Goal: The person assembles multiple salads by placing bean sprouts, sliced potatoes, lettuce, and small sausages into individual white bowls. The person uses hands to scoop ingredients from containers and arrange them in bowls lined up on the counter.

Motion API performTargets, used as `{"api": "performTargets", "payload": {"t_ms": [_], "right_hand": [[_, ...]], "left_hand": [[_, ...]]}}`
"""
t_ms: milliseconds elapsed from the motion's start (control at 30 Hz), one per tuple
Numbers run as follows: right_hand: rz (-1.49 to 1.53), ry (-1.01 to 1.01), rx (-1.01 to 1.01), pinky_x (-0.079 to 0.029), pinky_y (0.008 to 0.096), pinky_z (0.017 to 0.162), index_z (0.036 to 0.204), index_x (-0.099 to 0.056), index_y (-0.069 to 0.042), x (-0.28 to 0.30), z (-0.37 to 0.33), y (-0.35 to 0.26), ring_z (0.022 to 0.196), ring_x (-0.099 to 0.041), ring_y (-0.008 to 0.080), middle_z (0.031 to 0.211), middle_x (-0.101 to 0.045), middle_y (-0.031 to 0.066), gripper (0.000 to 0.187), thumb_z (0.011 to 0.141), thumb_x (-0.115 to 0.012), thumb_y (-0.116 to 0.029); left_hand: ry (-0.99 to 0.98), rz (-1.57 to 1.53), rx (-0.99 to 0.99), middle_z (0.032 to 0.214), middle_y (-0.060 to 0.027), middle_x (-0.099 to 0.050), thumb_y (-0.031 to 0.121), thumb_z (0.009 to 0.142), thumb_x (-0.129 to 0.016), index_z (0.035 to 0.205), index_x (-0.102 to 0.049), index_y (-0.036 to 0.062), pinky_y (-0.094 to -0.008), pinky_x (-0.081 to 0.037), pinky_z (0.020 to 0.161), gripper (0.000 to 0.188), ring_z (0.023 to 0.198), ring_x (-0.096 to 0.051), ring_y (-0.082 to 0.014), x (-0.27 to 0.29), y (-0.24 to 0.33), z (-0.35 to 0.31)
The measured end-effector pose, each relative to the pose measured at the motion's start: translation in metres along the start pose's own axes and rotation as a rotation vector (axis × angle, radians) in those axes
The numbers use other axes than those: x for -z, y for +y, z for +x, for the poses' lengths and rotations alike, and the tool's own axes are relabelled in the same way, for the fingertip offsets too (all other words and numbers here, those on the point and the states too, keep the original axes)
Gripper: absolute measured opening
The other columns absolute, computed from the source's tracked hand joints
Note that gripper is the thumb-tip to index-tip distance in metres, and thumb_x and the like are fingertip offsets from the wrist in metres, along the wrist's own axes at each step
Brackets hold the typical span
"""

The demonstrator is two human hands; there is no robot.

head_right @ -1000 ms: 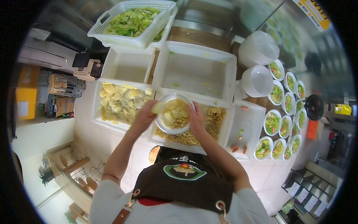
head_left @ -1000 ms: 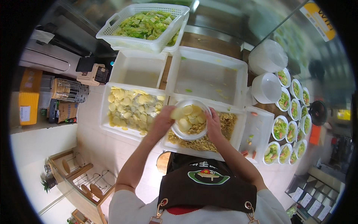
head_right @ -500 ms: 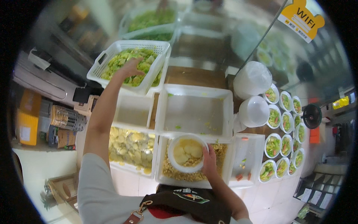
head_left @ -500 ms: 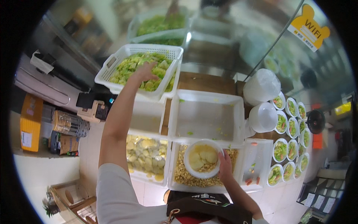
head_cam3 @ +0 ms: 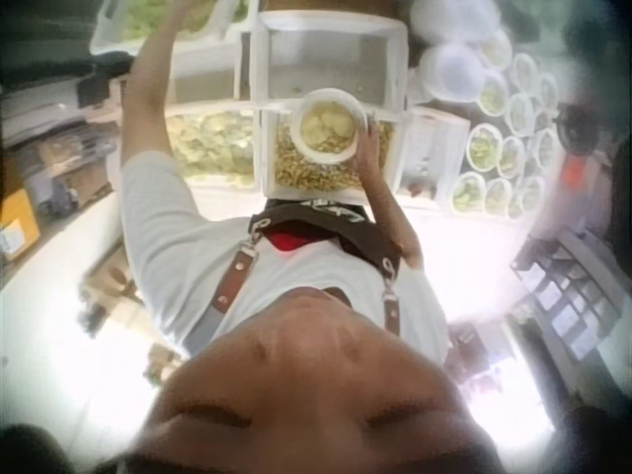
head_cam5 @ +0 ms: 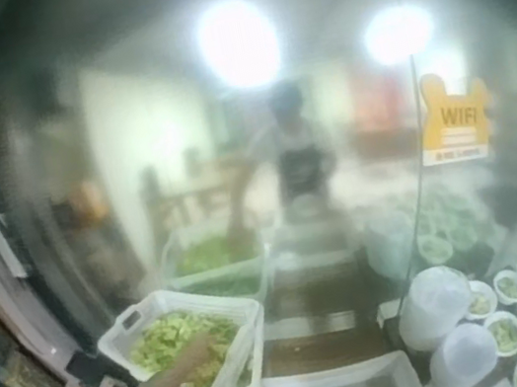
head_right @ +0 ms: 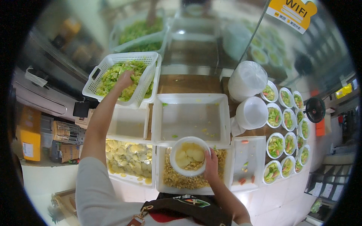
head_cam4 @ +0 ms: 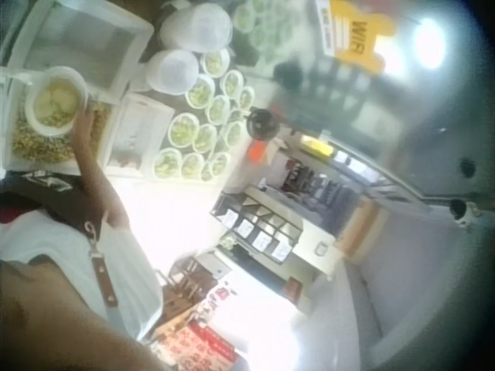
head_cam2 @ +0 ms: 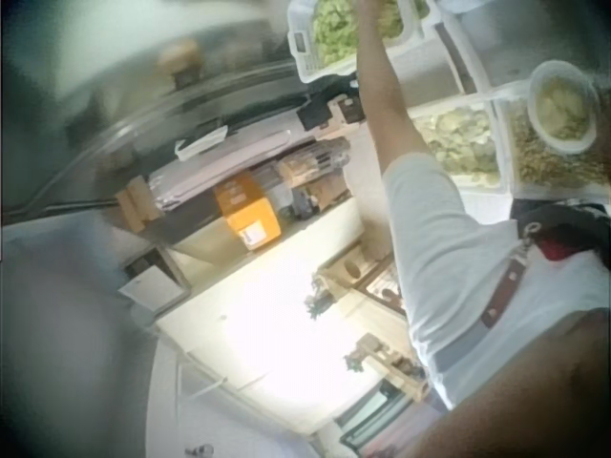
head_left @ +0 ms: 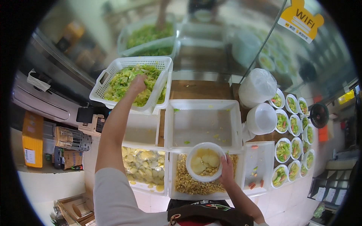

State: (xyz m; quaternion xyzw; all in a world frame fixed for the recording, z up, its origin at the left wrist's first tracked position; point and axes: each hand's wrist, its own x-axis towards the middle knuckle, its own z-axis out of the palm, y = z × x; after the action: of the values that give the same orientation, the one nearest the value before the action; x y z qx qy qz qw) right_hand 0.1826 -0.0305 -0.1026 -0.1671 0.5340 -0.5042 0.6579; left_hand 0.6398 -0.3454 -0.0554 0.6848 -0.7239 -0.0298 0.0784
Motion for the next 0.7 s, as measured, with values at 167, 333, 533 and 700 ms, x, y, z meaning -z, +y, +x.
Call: {"api": "performTargets", "payload": {"t_ms": [167, 333, 533, 700], "right_hand": [[-0.071, -0.048, -0.017, -0.041, 0.0266, 0.088, 0.116, -0.049, 0.000, -0.026, 0.006, -0.020, 0.099, -0.051, 0.0134, 0.108, -0.055, 0.0073, 0.030, 0.093, -0.048, -0.018], [0.065, -0.189, 0.019, -0.043, 0.0289, 0.087, 0.117, -0.048, 0.000, -0.061, 0.034, -0.025, 0.098, -0.052, 0.0146, 0.108, -0.055, 0.0081, 0.031, 0.093, -0.048, -0.020], [0.190, -0.255, 0.027, -0.045, 0.0275, 0.081, 0.108, -0.051, -0.002, -0.106, 0.050, -0.017, 0.090, -0.054, 0.0121, 0.097, -0.057, 0.0054, 0.023, 0.093, -0.048, -0.019], [0.210, -0.227, 0.079, -0.045, 0.0265, 0.078, 0.104, -0.051, -0.004, -0.108, 0.050, -0.017, 0.087, -0.053, 0.0114, 0.093, -0.056, 0.0037, 0.020, 0.093, -0.048, -0.020]], "left_hand": [[0.040, -0.295, 0.082, 0.072, -0.0127, -0.058, 0.004, 0.063, -0.069, 0.086, -0.056, 0.0060, -0.0318, -0.045, 0.068, 0.026, 0.074, -0.059, -0.0231, 0.094, 0.014, -0.035], [-0.118, -0.642, -0.058, 0.079, -0.0014, -0.054, -0.002, 0.065, -0.061, 0.081, -0.052, 0.0056, -0.0240, -0.041, 0.074, 0.020, 0.080, -0.051, -0.0116, 0.178, 0.111, -0.091], [-0.326, -0.441, -0.154, 0.099, -0.0135, -0.054, 0.001, 0.061, -0.072, 0.092, -0.055, 0.0081, -0.0350, -0.044, 0.083, 0.036, 0.094, -0.053, -0.0288, 0.082, 0.211, -0.166], [-0.402, -0.536, -0.066, 0.115, -0.0219, -0.047, 0.008, 0.068, -0.071, 0.117, -0.047, 0.0054, -0.0402, -0.041, 0.093, 0.055, 0.107, -0.048, -0.0369, 0.052, 0.268, -0.208]]}}
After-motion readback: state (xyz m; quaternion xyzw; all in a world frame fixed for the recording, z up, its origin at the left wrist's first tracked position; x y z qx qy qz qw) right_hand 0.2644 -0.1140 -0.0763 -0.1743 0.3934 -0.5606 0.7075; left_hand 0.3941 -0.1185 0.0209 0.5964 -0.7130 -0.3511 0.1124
